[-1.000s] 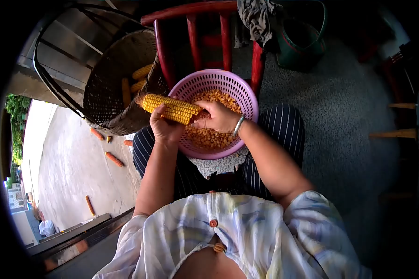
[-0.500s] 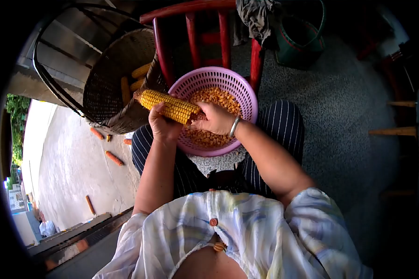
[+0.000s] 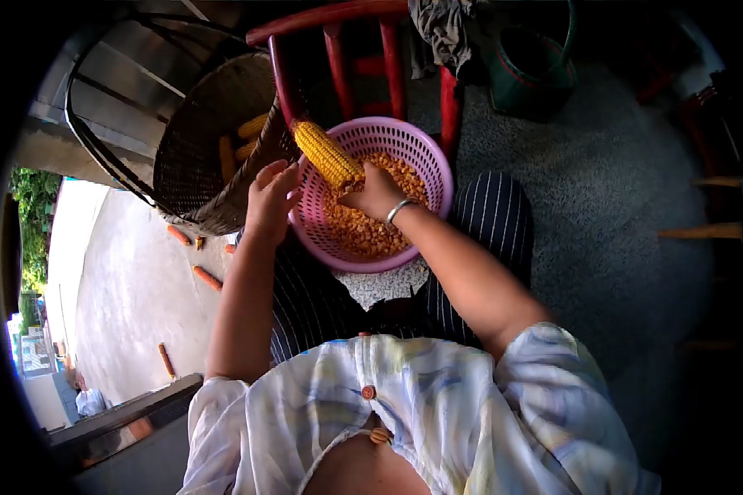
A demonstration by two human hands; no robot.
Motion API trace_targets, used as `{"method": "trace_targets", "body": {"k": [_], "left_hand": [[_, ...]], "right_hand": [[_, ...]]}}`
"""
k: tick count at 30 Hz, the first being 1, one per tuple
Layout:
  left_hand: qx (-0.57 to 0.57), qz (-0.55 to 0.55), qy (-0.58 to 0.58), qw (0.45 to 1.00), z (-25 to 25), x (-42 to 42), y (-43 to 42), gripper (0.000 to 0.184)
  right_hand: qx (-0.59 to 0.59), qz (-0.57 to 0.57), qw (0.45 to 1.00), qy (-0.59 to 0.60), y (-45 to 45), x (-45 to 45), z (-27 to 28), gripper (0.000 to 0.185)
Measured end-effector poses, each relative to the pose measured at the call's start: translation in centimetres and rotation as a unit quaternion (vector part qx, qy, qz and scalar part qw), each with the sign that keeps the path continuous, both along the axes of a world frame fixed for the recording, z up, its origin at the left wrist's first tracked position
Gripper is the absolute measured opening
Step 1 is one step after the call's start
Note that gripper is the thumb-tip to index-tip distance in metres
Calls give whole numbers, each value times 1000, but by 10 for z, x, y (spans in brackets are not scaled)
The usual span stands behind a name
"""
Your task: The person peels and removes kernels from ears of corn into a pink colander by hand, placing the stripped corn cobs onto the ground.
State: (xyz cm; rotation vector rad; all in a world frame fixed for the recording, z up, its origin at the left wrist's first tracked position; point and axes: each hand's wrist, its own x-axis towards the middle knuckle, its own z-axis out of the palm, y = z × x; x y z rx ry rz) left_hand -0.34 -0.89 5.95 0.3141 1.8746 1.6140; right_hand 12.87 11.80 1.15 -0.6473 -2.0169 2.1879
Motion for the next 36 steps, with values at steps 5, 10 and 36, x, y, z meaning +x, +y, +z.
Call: {"method": "trace_targets", "body": {"k": [5,10,36], "left_hand": [[-119,-207,376,895,125,-32,-35,31],[265,56,521,809,290,-12,-81,36],[134,153,558,805,194,16,-159,35]], "right_hand": [[65,-69,995,14,8,-1,-27,47],[-74,-92,990,71,-4,2,-20,25],[-308,-119,935,129,-3,3,-19,21]]}}
